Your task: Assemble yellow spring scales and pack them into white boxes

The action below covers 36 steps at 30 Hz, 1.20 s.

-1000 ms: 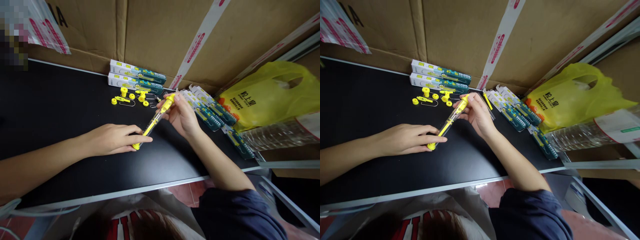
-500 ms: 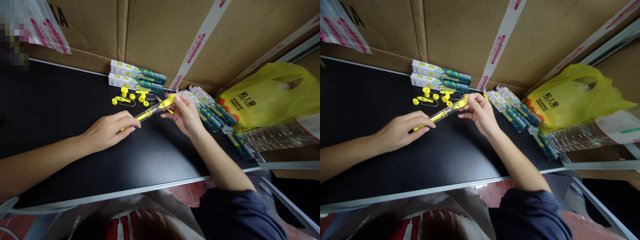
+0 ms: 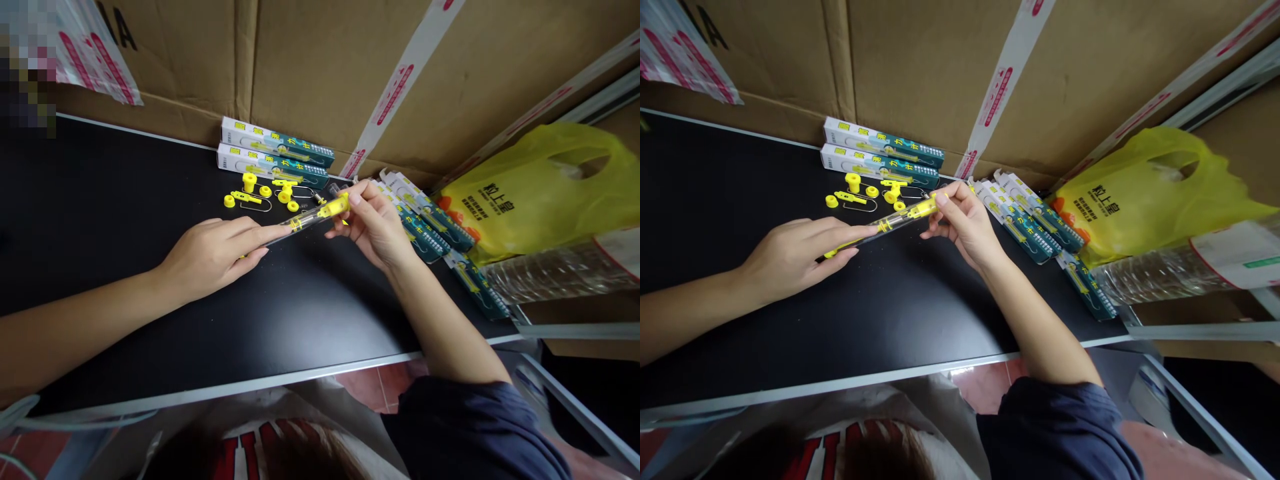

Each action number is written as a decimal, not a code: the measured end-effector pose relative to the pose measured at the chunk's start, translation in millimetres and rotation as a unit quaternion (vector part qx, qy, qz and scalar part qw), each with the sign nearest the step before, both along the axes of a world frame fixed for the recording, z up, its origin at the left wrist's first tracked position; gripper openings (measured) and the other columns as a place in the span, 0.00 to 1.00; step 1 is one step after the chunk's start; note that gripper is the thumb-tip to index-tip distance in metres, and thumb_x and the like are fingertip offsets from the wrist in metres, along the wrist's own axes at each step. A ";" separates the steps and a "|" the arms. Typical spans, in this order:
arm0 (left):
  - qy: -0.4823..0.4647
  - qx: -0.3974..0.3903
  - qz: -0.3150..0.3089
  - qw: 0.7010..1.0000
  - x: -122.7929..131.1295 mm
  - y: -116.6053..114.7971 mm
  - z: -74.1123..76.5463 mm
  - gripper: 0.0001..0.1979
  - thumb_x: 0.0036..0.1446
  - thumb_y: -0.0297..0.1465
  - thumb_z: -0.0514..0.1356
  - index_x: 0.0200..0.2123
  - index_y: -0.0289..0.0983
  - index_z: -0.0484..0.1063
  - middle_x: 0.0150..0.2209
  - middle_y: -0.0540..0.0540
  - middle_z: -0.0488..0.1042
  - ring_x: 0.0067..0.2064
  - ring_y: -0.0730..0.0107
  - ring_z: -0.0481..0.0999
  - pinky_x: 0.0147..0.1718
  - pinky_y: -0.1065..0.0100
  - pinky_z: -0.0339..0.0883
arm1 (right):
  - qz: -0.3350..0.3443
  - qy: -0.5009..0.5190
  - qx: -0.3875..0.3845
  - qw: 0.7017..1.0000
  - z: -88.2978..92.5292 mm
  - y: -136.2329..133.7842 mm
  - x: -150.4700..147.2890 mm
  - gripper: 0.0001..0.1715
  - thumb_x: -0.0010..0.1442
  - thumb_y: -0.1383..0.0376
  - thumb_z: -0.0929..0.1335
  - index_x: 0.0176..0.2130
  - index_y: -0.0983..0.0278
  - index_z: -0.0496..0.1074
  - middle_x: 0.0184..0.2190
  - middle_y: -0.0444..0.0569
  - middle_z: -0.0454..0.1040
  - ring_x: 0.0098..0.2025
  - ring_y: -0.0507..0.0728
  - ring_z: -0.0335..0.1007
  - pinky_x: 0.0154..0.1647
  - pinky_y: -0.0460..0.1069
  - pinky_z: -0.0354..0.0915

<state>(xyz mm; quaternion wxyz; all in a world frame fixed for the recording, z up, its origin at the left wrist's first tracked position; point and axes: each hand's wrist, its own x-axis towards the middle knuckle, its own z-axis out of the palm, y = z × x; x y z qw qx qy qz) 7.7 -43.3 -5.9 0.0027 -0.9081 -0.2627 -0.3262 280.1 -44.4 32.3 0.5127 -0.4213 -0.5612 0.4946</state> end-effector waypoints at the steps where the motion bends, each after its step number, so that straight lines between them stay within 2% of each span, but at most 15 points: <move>1: -0.002 -0.008 -0.003 1.000 0.2 -0.1 0.2 0.21 0.68 0.30 0.54 0.62 0.43 0.70 0.41 0.48 0.80 0.38 0.69 0.79 0.38 0.69 0.68 | -0.003 -0.002 0.001 1.000 -0.1 0.0 -0.1 0.26 0.53 0.47 0.76 0.35 0.60 0.64 0.25 0.35 0.67 0.24 0.45 0.68 0.29 0.45 0.78; 8: -0.019 -0.054 -0.021 0.998 0.7 0.8 0.7 0.21 0.67 0.29 0.54 0.61 0.43 0.70 0.41 0.47 0.79 0.36 0.71 0.78 0.38 0.70 0.69 | -0.003 -0.009 0.004 1.000 -0.3 0.6 0.4 0.26 0.53 0.46 0.76 0.34 0.59 0.63 0.25 0.35 0.69 0.24 0.46 0.69 0.28 0.44 0.77; 13: -0.033 -0.083 -0.039 0.995 0.5 2.3 0.8 0.21 0.67 0.29 0.54 0.62 0.41 0.70 0.41 0.46 0.79 0.38 0.70 0.78 0.39 0.71 0.69 | 0.003 -0.007 0.005 1.000 -1.3 2.2 1.8 0.27 0.51 0.47 0.77 0.34 0.59 0.63 0.26 0.35 0.71 0.24 0.46 0.70 0.26 0.45 0.77; 21: -0.026 -0.015 -0.010 0.999 -2.4 6.4 5.2 0.21 0.65 0.29 0.54 0.59 0.43 0.73 0.43 0.48 0.82 0.38 0.70 0.80 0.37 0.69 0.66 | 0.011 -0.026 0.009 1.000 2.7 0.2 5.2 0.22 0.53 0.50 0.77 0.35 0.58 0.66 0.27 0.38 0.72 0.27 0.49 0.73 0.29 0.48 0.78; 26: -0.027 -0.026 0.016 0.999 -3.5 9.8 9.1 0.20 0.65 0.30 0.54 0.57 0.45 0.75 0.42 0.48 0.83 0.38 0.70 0.80 0.37 0.69 0.65 | 0.037 -0.056 0.013 0.998 7.1 0.8 13.0 0.18 0.57 0.51 0.74 0.37 0.57 0.67 0.29 0.40 0.76 0.29 0.51 0.75 0.34 0.50 0.78; 30: -0.030 -0.032 0.002 0.999 -4.1 10.7 8.5 0.19 0.66 0.30 0.54 0.56 0.44 0.75 0.40 0.48 0.83 0.39 0.70 0.80 0.38 0.68 0.65 | 0.043 -0.083 0.027 0.995 7.2 3.3 18.2 0.20 0.57 0.50 0.75 0.35 0.58 0.66 0.29 0.40 0.77 0.29 0.50 0.76 0.35 0.50 0.78; 36: -0.026 -0.028 -0.014 0.999 -5.7 12.3 4.6 0.19 0.65 0.30 0.55 0.57 0.46 0.74 0.39 0.50 0.82 0.38 0.70 0.79 0.39 0.68 0.66 | 0.049 -0.074 0.000 0.996 7.0 3.6 21.8 0.21 0.54 0.50 0.76 0.34 0.58 0.65 0.30 0.40 0.76 0.30 0.51 0.76 0.34 0.52 0.79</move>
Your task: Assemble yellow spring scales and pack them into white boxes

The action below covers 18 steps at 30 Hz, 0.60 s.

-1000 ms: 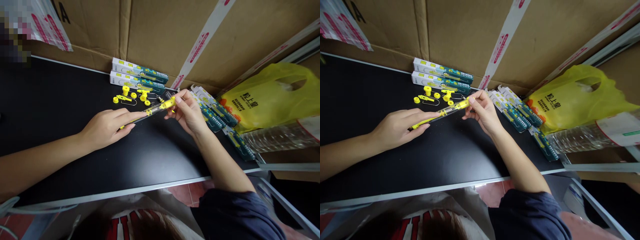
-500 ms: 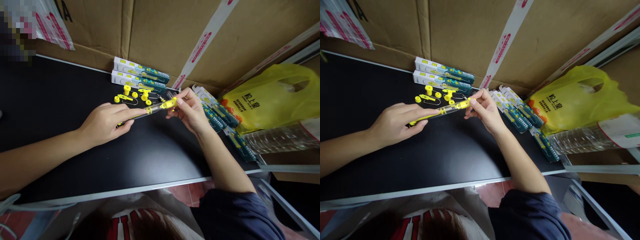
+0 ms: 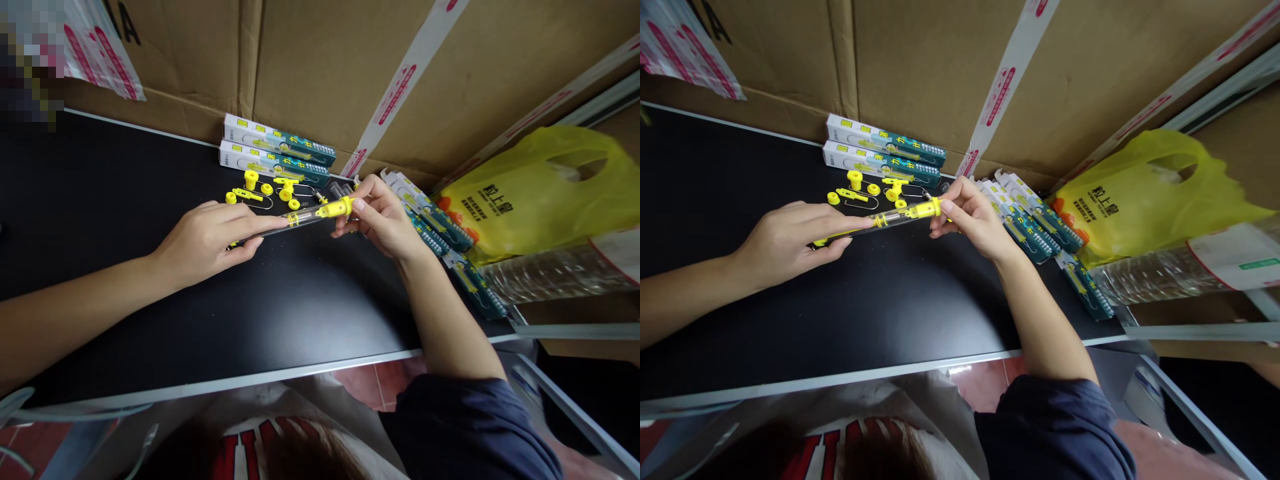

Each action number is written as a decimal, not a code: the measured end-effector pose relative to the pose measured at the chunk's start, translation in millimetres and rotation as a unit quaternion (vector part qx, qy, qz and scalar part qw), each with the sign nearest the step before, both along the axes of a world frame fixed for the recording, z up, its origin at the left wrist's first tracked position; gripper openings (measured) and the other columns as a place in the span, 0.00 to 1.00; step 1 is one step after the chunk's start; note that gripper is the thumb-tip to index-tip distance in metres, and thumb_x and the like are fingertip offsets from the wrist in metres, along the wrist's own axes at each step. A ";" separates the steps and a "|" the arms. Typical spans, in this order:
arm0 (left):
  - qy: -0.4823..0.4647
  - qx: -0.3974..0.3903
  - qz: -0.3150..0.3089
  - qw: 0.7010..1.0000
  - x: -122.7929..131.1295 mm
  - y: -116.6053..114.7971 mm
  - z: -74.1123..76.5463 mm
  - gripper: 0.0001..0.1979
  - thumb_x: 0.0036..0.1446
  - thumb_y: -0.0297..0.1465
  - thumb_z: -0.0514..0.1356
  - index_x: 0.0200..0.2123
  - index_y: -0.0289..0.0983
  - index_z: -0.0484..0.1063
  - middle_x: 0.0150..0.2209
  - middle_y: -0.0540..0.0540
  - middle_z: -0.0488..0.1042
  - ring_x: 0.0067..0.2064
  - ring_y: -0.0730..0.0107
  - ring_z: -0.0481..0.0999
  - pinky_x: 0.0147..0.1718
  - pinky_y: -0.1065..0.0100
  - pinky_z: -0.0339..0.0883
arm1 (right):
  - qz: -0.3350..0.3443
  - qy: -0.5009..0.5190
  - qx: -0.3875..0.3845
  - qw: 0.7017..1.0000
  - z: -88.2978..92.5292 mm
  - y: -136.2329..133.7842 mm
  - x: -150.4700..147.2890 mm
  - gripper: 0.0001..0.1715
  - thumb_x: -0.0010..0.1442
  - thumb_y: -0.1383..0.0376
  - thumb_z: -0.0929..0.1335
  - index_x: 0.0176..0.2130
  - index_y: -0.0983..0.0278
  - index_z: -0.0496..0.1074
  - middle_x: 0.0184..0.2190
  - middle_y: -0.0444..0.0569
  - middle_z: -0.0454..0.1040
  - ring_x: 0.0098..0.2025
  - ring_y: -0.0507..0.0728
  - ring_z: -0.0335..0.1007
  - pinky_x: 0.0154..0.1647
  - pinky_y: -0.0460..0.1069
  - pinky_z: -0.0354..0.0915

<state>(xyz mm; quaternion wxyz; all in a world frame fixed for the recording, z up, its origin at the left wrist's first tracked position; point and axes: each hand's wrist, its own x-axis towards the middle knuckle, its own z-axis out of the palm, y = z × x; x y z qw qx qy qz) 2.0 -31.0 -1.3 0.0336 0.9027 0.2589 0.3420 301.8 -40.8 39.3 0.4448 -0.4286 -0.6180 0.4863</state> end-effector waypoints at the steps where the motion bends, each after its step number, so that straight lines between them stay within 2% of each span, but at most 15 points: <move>1: 0.001 0.007 -0.001 1.000 -0.3 0.4 -0.6 0.19 0.65 0.30 0.55 0.57 0.46 0.74 0.39 0.50 0.82 0.38 0.71 0.79 0.39 0.68 0.65 | 0.000 0.001 -0.004 1.000 -0.1 0.2 0.5 0.21 0.54 0.50 0.76 0.34 0.58 0.66 0.30 0.40 0.76 0.30 0.51 0.75 0.33 0.52 0.79; 5: 0.000 0.022 -0.008 1.000 -0.7 1.1 -0.9 0.19 0.65 0.29 0.55 0.58 0.45 0.74 0.40 0.49 0.82 0.38 0.71 0.79 0.38 0.68 0.65 | 0.008 -0.008 0.011 1.000 0.1 1.4 2.2 0.20 0.55 0.50 0.76 0.34 0.58 0.67 0.31 0.40 0.75 0.29 0.51 0.74 0.35 0.53 0.80; 9: 0.001 0.002 -0.007 1.000 0.6 0.6 0.8 0.19 0.66 0.30 0.55 0.57 0.45 0.74 0.41 0.48 0.82 0.39 0.70 0.80 0.39 0.67 0.65 | 0.000 -0.026 0.030 0.999 2.7 1.1 3.3 0.20 0.54 0.50 0.76 0.35 0.58 0.69 0.31 0.40 0.74 0.27 0.49 0.70 0.37 0.54 0.80; 18: -0.003 -0.037 -0.025 0.999 1.0 0.7 -0.7 0.19 0.65 0.30 0.55 0.56 0.46 0.74 0.44 0.49 0.82 0.41 0.69 0.80 0.43 0.67 0.67 | 0.010 -0.017 0.014 1.000 5.4 0.8 9.9 0.18 0.51 0.58 0.78 0.35 0.59 0.69 0.29 0.40 0.72 0.26 0.50 0.71 0.33 0.52 0.78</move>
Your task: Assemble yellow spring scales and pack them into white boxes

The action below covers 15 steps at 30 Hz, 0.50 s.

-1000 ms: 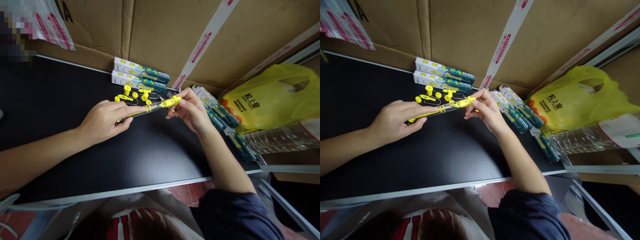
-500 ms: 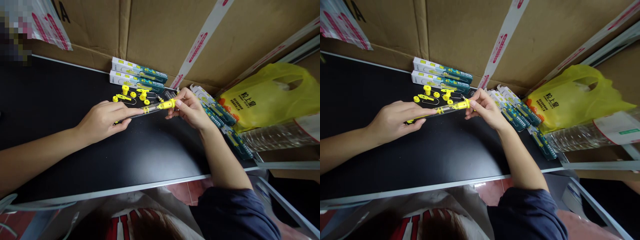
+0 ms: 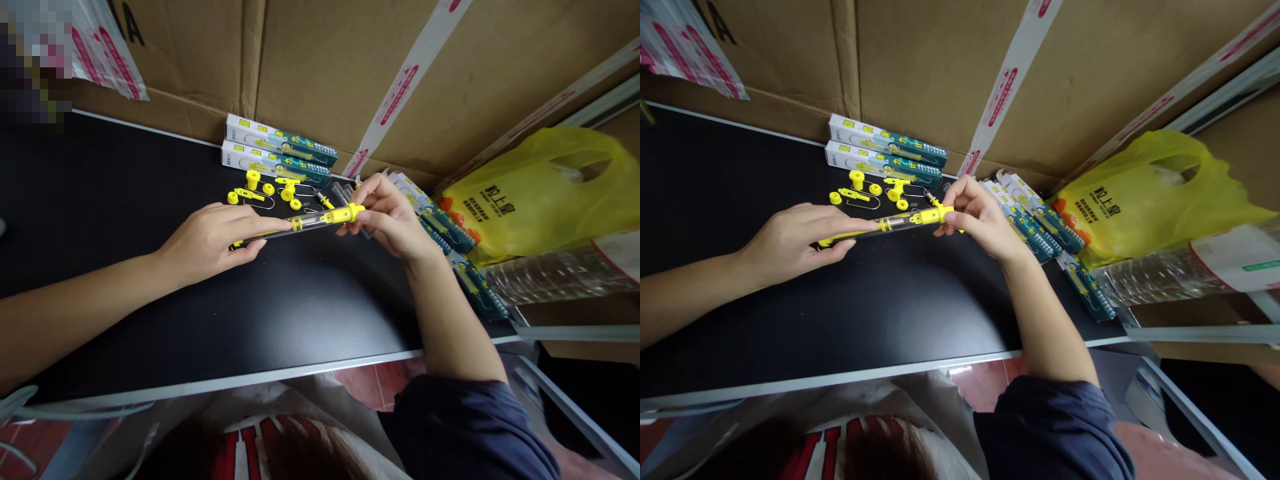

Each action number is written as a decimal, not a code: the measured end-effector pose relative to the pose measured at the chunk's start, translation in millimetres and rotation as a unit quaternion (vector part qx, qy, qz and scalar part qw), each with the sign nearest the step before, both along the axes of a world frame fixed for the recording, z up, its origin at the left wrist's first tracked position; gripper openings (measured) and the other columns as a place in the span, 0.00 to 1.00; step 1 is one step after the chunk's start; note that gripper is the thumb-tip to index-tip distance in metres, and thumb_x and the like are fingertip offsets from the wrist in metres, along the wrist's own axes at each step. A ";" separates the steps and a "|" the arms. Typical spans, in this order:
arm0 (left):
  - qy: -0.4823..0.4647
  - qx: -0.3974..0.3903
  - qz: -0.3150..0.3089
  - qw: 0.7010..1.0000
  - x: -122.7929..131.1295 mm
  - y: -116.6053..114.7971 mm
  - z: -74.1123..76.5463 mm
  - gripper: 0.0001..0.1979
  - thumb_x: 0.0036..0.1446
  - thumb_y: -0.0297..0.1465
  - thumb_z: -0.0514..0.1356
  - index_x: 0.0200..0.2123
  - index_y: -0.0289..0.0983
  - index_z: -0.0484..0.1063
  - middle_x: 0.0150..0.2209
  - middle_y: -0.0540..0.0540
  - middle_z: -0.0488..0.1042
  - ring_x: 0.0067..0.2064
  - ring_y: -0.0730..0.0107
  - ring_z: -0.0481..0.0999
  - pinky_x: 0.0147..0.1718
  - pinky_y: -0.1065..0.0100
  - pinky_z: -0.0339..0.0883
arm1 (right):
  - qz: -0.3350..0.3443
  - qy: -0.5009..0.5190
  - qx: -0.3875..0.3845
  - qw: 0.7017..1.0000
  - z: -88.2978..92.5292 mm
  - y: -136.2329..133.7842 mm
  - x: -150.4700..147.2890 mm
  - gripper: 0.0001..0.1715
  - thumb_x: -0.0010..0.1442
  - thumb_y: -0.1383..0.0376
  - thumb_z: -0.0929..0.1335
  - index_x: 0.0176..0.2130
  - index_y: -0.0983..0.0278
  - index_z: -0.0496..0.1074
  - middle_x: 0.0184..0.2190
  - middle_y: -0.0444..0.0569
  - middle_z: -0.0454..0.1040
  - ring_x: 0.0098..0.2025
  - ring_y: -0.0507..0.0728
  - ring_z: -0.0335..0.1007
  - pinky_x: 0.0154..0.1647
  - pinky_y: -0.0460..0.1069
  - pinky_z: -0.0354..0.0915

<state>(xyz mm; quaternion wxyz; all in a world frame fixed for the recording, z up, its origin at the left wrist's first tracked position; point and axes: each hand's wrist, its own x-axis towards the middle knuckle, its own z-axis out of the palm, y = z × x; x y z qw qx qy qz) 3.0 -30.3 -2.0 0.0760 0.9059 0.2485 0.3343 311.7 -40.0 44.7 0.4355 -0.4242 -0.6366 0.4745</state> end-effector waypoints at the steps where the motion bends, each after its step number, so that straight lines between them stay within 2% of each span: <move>1: -0.008 -0.015 0.004 1.000 0.0 -0.5 0.0 0.19 0.64 0.30 0.56 0.57 0.46 0.74 0.45 0.49 0.82 0.41 0.69 0.79 0.44 0.67 0.68 | 0.003 0.000 0.001 1.000 -0.5 0.5 -0.3 0.18 0.51 0.58 0.78 0.35 0.59 0.69 0.29 0.40 0.72 0.25 0.50 0.70 0.33 0.52 0.78; 6: -0.117 -0.147 0.033 0.982 0.3 -0.2 0.6 0.26 0.57 0.34 0.64 0.59 0.38 0.69 0.41 0.47 0.80 0.35 0.71 0.76 0.39 0.69 0.71 | 0.021 0.030 -0.005 0.999 -5.9 6.0 -1.5 0.15 0.54 0.59 0.76 0.34 0.59 0.68 0.28 0.39 0.71 0.24 0.48 0.68 0.35 0.52 0.78; 11: -0.216 -0.278 -0.039 0.935 0.7 9.0 -1.8 0.20 0.61 0.29 0.54 0.57 0.36 0.66 0.44 0.40 0.80 0.37 0.66 0.79 0.38 0.62 0.75 | -0.006 0.050 -0.022 0.999 -11.9 14.6 4.4 0.15 0.54 0.58 0.75 0.34 0.59 0.66 0.26 0.38 0.70 0.24 0.47 0.68 0.36 0.52 0.78; 15: -0.256 -0.344 -0.006 0.904 3.5 12.2 -1.8 0.19 0.60 0.26 0.54 0.54 0.37 0.67 0.47 0.40 0.79 0.37 0.66 0.80 0.39 0.59 0.77 | -0.021 0.061 -0.025 0.998 -16.3 18.7 6.2 0.14 0.55 0.59 0.74 0.34 0.59 0.65 0.23 0.37 0.71 0.24 0.49 0.72 0.34 0.52 0.79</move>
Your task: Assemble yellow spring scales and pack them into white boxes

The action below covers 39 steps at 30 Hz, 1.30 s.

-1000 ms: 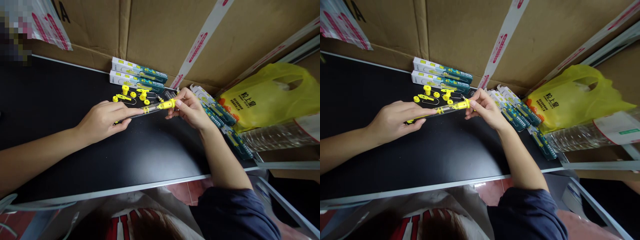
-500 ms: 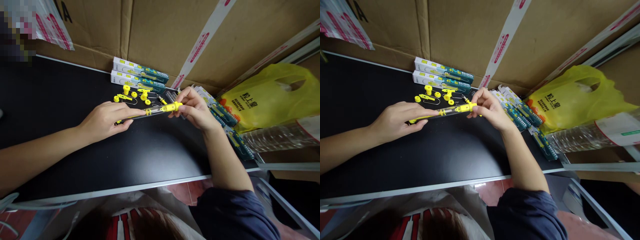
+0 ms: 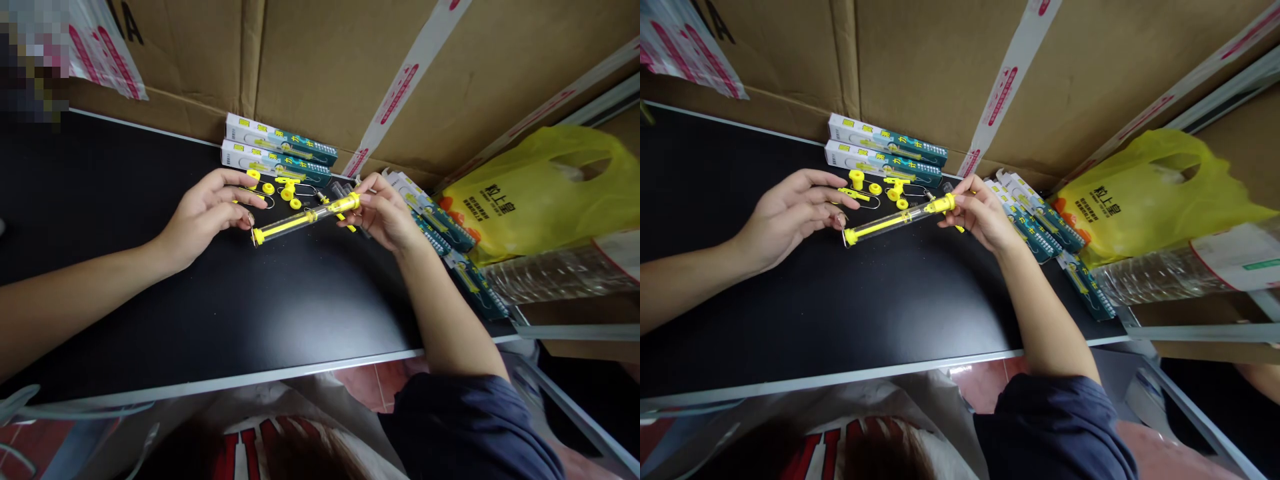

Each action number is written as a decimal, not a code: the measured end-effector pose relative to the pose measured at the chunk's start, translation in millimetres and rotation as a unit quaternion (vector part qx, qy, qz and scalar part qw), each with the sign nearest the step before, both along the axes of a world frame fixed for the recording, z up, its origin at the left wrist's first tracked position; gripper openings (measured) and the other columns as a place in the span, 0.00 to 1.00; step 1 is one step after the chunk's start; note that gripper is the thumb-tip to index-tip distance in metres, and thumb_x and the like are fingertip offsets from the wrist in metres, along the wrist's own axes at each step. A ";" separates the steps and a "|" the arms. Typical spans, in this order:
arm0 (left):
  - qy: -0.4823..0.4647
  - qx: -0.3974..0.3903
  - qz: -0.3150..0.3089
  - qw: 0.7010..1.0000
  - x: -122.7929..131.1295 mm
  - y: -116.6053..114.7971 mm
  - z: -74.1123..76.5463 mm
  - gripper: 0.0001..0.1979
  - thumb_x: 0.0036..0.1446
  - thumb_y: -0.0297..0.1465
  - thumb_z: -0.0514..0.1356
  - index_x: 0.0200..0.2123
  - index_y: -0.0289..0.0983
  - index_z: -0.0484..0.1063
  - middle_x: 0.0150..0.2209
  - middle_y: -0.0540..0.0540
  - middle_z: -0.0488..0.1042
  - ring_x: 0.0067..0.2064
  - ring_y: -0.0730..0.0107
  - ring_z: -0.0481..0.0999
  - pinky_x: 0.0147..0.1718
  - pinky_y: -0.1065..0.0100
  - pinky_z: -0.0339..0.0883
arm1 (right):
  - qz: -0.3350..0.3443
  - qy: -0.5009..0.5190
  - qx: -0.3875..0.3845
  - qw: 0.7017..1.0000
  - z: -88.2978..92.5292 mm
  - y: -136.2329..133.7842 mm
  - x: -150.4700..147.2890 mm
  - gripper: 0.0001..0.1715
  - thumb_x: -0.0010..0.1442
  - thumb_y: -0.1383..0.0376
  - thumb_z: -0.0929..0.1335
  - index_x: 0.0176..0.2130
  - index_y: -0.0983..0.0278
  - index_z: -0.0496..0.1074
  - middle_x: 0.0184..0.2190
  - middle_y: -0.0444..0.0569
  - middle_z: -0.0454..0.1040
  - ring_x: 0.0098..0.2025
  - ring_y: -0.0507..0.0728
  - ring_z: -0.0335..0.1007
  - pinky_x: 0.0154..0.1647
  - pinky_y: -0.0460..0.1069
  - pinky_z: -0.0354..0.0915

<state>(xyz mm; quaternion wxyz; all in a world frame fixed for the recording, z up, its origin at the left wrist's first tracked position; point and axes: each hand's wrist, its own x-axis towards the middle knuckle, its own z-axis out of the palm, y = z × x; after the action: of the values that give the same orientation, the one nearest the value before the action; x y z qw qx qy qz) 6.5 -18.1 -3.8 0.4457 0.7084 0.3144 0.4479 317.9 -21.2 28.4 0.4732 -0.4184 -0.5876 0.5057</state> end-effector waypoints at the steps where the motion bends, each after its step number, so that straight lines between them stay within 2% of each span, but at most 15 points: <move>1: -0.002 -0.017 0.007 1.000 1.2 -0.3 0.7 0.18 0.59 0.26 0.55 0.53 0.37 0.68 0.47 0.40 0.79 0.38 0.66 0.80 0.40 0.58 0.77 | 0.002 0.003 -0.003 1.000 -1.7 0.7 -0.7 0.15 0.55 0.59 0.74 0.34 0.59 0.65 0.24 0.37 0.72 0.25 0.50 0.74 0.33 0.51 0.79; 4: -0.009 -0.059 0.045 0.997 4.6 -1.8 2.9 0.12 0.55 0.26 0.59 0.45 0.37 0.72 0.44 0.42 0.79 0.38 0.67 0.80 0.42 0.60 0.77 | 0.012 0.023 -0.015 1.000 -8.1 3.4 -3.9 0.17 0.54 0.59 0.74 0.34 0.60 0.62 0.27 0.39 0.77 0.28 0.52 0.79 0.31 0.49 0.79; 7: 0.009 -0.075 0.089 0.993 5.4 -1.2 2.0 0.07 0.55 0.26 0.59 0.38 0.37 0.74 0.44 0.43 0.80 0.41 0.63 0.80 0.45 0.61 0.75 | 0.008 0.057 -0.022 0.998 -13.1 7.3 -4.9 0.19 0.54 0.59 0.74 0.34 0.60 0.60 0.27 0.39 0.78 0.29 0.51 0.80 0.32 0.46 0.79; 12: 0.100 0.029 0.091 0.990 0.9 1.4 -3.7 0.10 0.62 0.34 0.58 0.42 0.36 0.77 0.50 0.43 0.79 0.54 0.57 0.76 0.59 0.56 0.65 | -0.045 0.090 -0.022 0.995 -12.6 11.4 -1.3 0.19 0.52 0.59 0.73 0.33 0.59 0.59 0.26 0.40 0.78 0.29 0.51 0.79 0.31 0.44 0.78; 15: 0.110 0.053 0.072 0.990 0.6 0.9 -4.1 0.15 0.66 0.39 0.55 0.40 0.36 0.77 0.51 0.43 0.79 0.56 0.57 0.75 0.61 0.57 0.62 | -0.062 0.100 -0.022 0.993 -10.1 10.4 -1.1 0.19 0.51 0.60 0.73 0.33 0.58 0.59 0.27 0.40 0.78 0.28 0.50 0.78 0.31 0.44 0.77; 18: 0.081 0.016 0.058 0.995 3.6 -0.5 -2.8 0.17 0.66 0.43 0.54 0.39 0.37 0.76 0.45 0.42 0.80 0.52 0.57 0.76 0.59 0.57 0.65 | -0.053 0.106 -0.021 0.993 -8.7 8.6 -3.4 0.20 0.51 0.59 0.74 0.33 0.59 0.58 0.26 0.40 0.77 0.28 0.50 0.77 0.31 0.44 0.77; 21: -0.009 -0.063 0.034 0.997 7.8 -3.2 -1.3 0.18 0.64 0.47 0.58 0.37 0.37 0.74 0.45 0.41 0.81 0.52 0.56 0.77 0.58 0.55 0.66 | -0.046 0.099 -0.021 0.994 -8.1 6.5 -6.9 0.23 0.51 0.57 0.75 0.33 0.59 0.58 0.27 0.40 0.77 0.29 0.50 0.78 0.31 0.44 0.77; 25: -0.139 -0.186 -0.007 0.973 10.6 -8.6 3.6 0.16 0.63 0.45 0.60 0.36 0.38 0.69 0.38 0.42 0.81 0.46 0.59 0.81 0.54 0.54 0.69 | -0.038 0.092 -0.016 0.995 -6.6 2.0 -12.6 0.24 0.52 0.54 0.75 0.34 0.59 0.57 0.30 0.40 0.78 0.31 0.50 0.79 0.32 0.45 0.78; 28: -0.191 -0.249 -0.028 0.949 9.1 -10.1 9.4 0.11 0.67 0.39 0.56 0.43 0.39 0.71 0.33 0.46 0.81 0.38 0.63 0.82 0.47 0.57 0.73 | -0.019 0.084 -0.005 0.996 -4.8 -1.9 -17.0 0.23 0.54 0.54 0.74 0.35 0.59 0.57 0.32 0.41 0.77 0.34 0.50 0.79 0.35 0.46 0.78; 30: -0.209 -0.278 -0.040 0.937 7.4 -9.1 12.7 0.14 0.67 0.36 0.53 0.51 0.39 0.71 0.32 0.46 0.80 0.35 0.65 0.80 0.43 0.60 0.74 | -0.009 0.067 0.001 0.998 -3.7 -4.0 -19.4 0.22 0.55 0.55 0.73 0.36 0.59 0.58 0.34 0.40 0.77 0.35 0.50 0.79 0.37 0.47 0.78; 32: -0.224 -0.300 -0.042 0.926 6.1 -7.4 14.8 0.17 0.66 0.34 0.52 0.54 0.39 0.72 0.32 0.46 0.80 0.33 0.66 0.79 0.40 0.63 0.73 | -0.003 0.047 0.006 0.999 -3.0 -5.6 -20.7 0.21 0.55 0.56 0.73 0.37 0.58 0.58 0.34 0.40 0.76 0.36 0.50 0.79 0.38 0.48 0.78; 36: -0.252 -0.326 -0.023 0.911 6.1 -5.9 16.2 0.16 0.65 0.31 0.50 0.50 0.36 0.74 0.31 0.46 0.78 0.32 0.70 0.77 0.36 0.68 0.72 | 0.002 0.011 0.021 1.000 -1.7 -8.2 -20.3 0.20 0.55 0.57 0.73 0.38 0.57 0.59 0.36 0.39 0.74 0.37 0.51 0.79 0.37 0.50 0.79; 39: -0.257 -0.324 -0.021 0.910 6.6 -7.3 17.1 0.16 0.66 0.29 0.49 0.48 0.35 0.74 0.30 0.46 0.77 0.31 0.72 0.75 0.33 0.71 0.70 | 0.001 -0.016 0.043 0.999 0.4 -9.9 -18.5 0.21 0.54 0.57 0.74 0.39 0.57 0.60 0.37 0.40 0.73 0.36 0.51 0.78 0.35 0.50 0.79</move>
<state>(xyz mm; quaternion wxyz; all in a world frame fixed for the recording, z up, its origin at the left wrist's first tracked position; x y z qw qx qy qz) 13.1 -25.4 13.2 0.7252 0.3920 0.3021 0.4786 299.4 -31.1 28.9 0.4803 -0.4052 -0.6170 0.4737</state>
